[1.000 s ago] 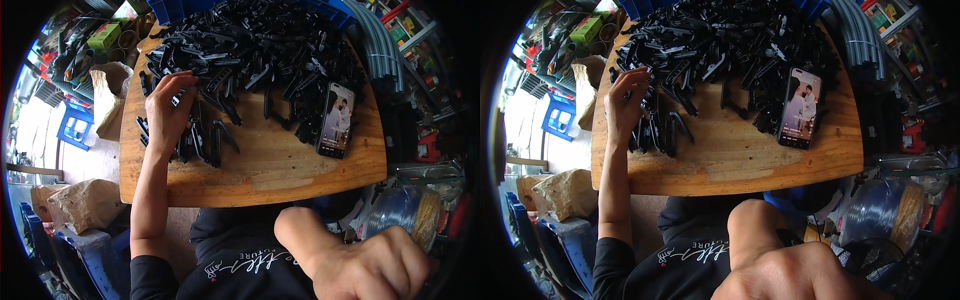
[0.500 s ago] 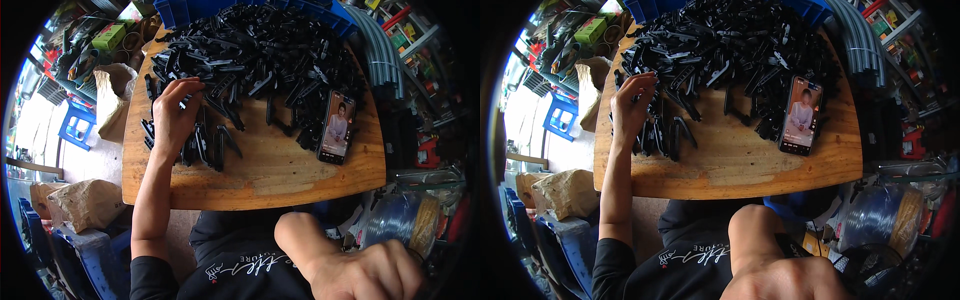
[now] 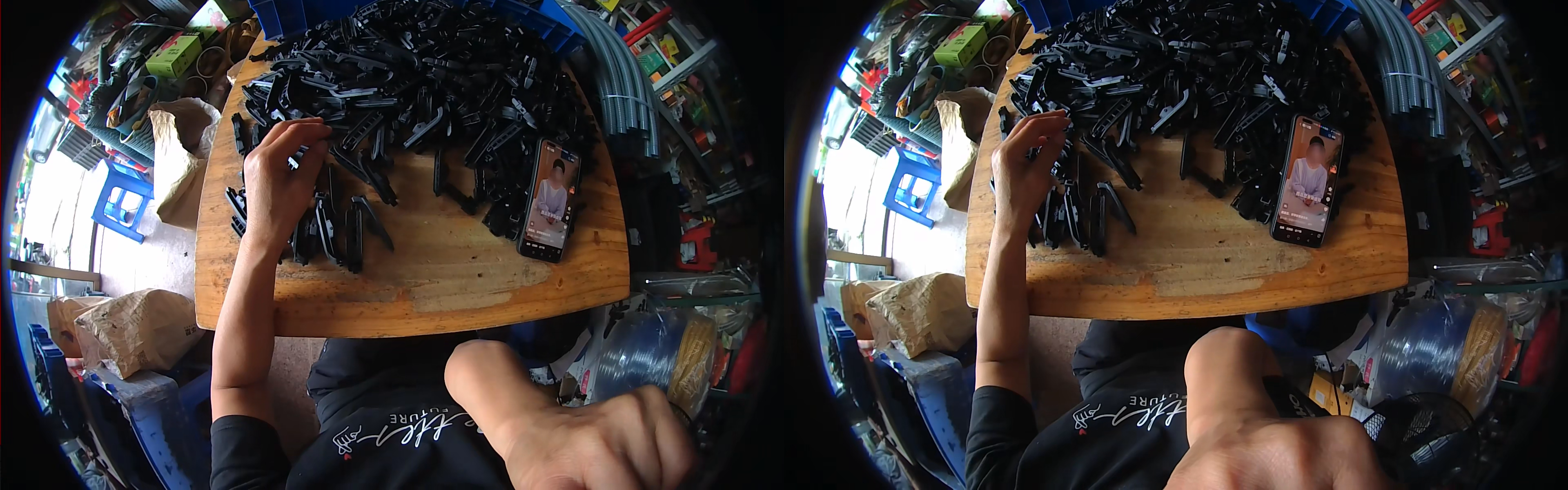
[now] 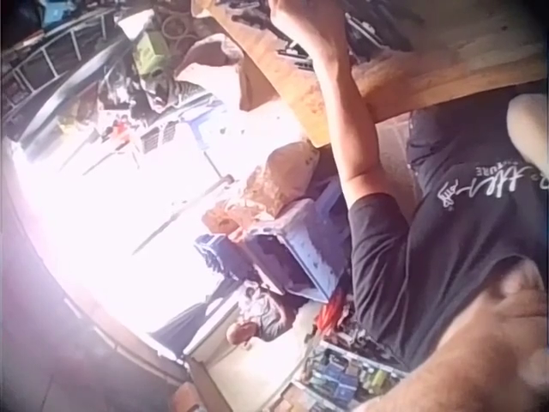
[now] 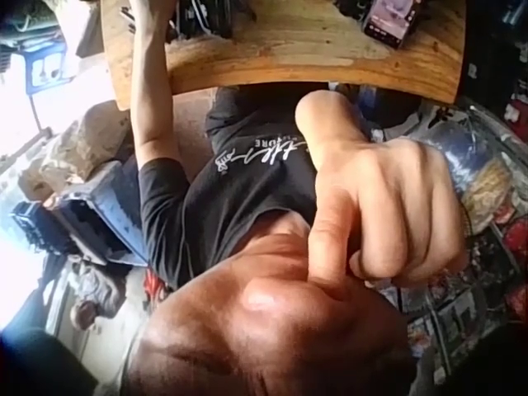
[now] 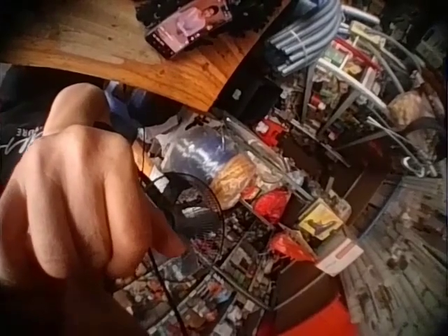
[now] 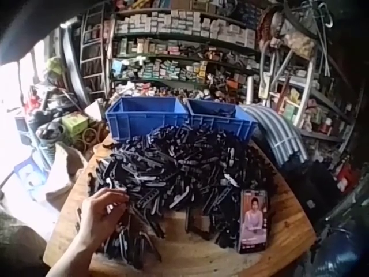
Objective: Assembling small black plastic components by snapping pieces together at a workbench.
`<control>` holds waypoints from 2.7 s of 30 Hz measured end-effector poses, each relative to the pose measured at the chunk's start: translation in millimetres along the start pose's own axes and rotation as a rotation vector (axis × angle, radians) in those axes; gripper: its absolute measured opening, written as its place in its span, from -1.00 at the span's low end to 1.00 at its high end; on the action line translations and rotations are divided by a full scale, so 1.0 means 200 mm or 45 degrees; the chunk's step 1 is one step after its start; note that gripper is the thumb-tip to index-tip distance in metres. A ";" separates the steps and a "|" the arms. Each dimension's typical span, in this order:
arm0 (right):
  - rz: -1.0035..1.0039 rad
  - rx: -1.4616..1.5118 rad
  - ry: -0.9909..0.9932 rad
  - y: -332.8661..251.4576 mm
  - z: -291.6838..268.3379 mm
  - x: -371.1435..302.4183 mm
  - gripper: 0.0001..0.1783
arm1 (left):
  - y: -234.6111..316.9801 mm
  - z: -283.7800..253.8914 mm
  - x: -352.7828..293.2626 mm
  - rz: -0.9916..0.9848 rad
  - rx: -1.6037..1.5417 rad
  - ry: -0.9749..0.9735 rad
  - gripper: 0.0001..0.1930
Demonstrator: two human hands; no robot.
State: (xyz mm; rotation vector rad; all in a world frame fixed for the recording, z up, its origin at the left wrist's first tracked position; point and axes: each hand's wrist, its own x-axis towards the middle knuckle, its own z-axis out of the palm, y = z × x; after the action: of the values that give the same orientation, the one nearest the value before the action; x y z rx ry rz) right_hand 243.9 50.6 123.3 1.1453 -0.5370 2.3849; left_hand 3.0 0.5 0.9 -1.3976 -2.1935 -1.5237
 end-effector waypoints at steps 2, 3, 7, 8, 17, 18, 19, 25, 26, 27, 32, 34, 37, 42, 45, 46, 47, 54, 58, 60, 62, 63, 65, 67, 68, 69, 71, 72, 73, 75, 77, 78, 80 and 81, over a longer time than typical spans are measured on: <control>0.093 0.102 -0.087 -0.01 -0.01 0.00 -0.68 | 0.01 0.01 0.00 -0.008 -0.026 -0.009 -0.83; 0.123 0.146 -0.084 0.00 -0.02 0.01 -0.65 | 0.00 0.00 0.00 0.019 0.003 -0.001 -0.83; 0.148 0.028 -0.067 -0.02 0.00 0.00 -0.67 | 0.00 -0.01 -0.01 -0.015 -0.028 -0.009 -0.84; 0.138 0.021 -0.067 -0.02 0.00 -0.01 -0.68 | -0.01 0.00 0.00 -0.013 -0.026 -0.008 -0.84; 0.105 0.170 0.021 -0.06 0.03 -0.09 -0.73 | 0.00 0.01 0.00 -0.001 -0.011 -0.006 -0.83; 0.005 0.127 0.010 -0.06 0.04 -0.11 -0.74 | 0.00 0.01 0.00 0.022 0.011 -0.006 -0.83; -0.095 0.084 -0.001 -0.06 0.04 -0.12 -0.74 | 0.00 0.01 0.00 0.023 0.009 -0.005 -0.83; -0.076 0.127 0.010 -0.02 0.02 -0.06 -0.79 | -0.01 0.01 -0.01 0.047 -0.001 -0.004 -0.84; -0.075 0.125 0.011 -0.01 0.01 -0.04 -0.79 | -0.01 0.01 -0.01 0.032 -0.015 -0.010 -0.84; 0.008 0.164 0.016 -0.01 0.01 -0.02 -0.80 | -0.01 0.01 -0.01 0.017 -0.029 -0.017 -0.84; 0.067 0.202 -0.006 -0.02 0.03 -0.07 -0.79 | -0.01 0.01 -0.01 0.031 -0.022 -0.015 -0.85; -0.051 0.163 0.016 0.00 0.04 -0.08 -0.77 | -0.01 0.00 -0.01 0.016 -0.037 -0.024 -0.85; 0.001 0.172 0.051 0.00 0.05 -0.06 -0.73 | 0.00 0.00 -0.01 -0.005 0.023 -0.081 -0.82; 0.078 0.208 0.031 0.03 -0.02 0.00 -0.57 | -0.02 0.01 -0.01 0.047 0.012 -0.026 -0.84; 0.146 0.241 -0.067 0.01 -0.05 0.04 -0.48 | 0.00 0.02 0.01 -0.003 -0.049 -0.028 -0.84; 0.223 0.277 -0.088 0.00 -0.05 0.05 -0.45 | 0.01 0.02 0.01 -0.002 -0.051 -0.030 -0.84; 0.239 0.224 -0.102 -0.02 -0.06 0.06 -0.44 | 0.03 0.02 0.02 0.001 -0.037 -0.060 -0.83; 0.007 -0.518 0.544 -0.01 -0.47 -0.26 -0.40 | 0.09 0.01 -0.02 -0.311 -0.459 -0.314 -0.81; -0.028 -0.533 0.655 -0.01 -0.56 -0.35 -0.33 | 0.16 0.02 -0.09 -0.523 -1.143 -0.571 -0.84; 0.008 -0.585 0.705 -0.01 -0.58 -0.35 -0.34 | 0.18 0.04 -0.12 -0.450 -1.177 -0.644 -0.85; 0.003 -0.578 0.715 0.00 -0.60 -0.37 -0.35 | 0.22 0.03 -0.11 -0.469 -1.165 -0.732 -0.84; -0.001 -0.606 0.730 0.01 -0.61 -0.37 -0.35 | 0.21 0.04 -0.12 -0.429 -1.165 -0.756 -0.82; -0.001 -0.630 0.741 0.02 -0.61 -0.37 -0.36 | 0.20 0.05 -0.12 -0.246 -1.083 -0.757 -0.79; -0.008 -0.711 0.767 0.02 -0.61 -0.37 -0.36 | 0.21 0.07 -0.11 -0.199 -1.058 -0.764 -0.78; -0.007 -0.709 0.764 0.02 -0.60 -0.37 -0.36 | 0.21 0.08 -0.10 -0.098 -1.047 -0.762 -0.77; -0.020 -0.735 0.779 0.02 -0.61 -0.37 -0.36 | 0.20 0.09 -0.10 -0.001 -1.032 -0.758 -0.77; -0.030 -0.757 0.790 0.03 -0.61 -0.37 -0.37 | 0.20 0.09 -0.12 -0.022 -1.035 -0.726 -0.76; -0.041 -0.768 0.797 0.04 -0.61 -0.37 -0.37 | 0.20 0.09 -0.12 -0.040 -1.047 -0.702 -0.76; -0.052 -0.780 0.803 0.04 -0.61 -0.37 -0.38 | 0.19 0.10 -0.13 0.004 -1.024 -0.665 -0.76; -0.089 -0.965 0.781 0.07 -0.60 -0.37 -0.38 | 0.20 0.10 -0.14 -0.024 -0.998 -0.651 -0.76; -0.146 -1.332 0.682 0.08 -0.61 -0.38 -0.40 | 0.21 0.11 -0.15 -0.052 -0.974 -0.636 -0.76; -0.144 -1.329 0.677 0.08 -0.61 -0.38 -0.40 | 0.21 0.12 -0.16 -0.236 -1.144 -0.637 -0.76; -0.101 -1.639 0.489 0.08 -0.60 -0.37 -0.48 | 0.21 0.12 -0.17 -0.423 -1.310 -0.625 -0.75; -0.096 -1.640 0.486 0.08 -0.59 -0.38 -0.55 | 0.22 0.11 -0.17 -0.477 -1.358 -0.661 -0.76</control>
State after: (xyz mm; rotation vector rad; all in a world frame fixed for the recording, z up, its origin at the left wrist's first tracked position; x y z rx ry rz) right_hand 203.2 82.0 -8.2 0.1155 -1.4936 1.5201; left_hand 62.0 1.2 0.5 -1.8284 -1.9731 -3.0450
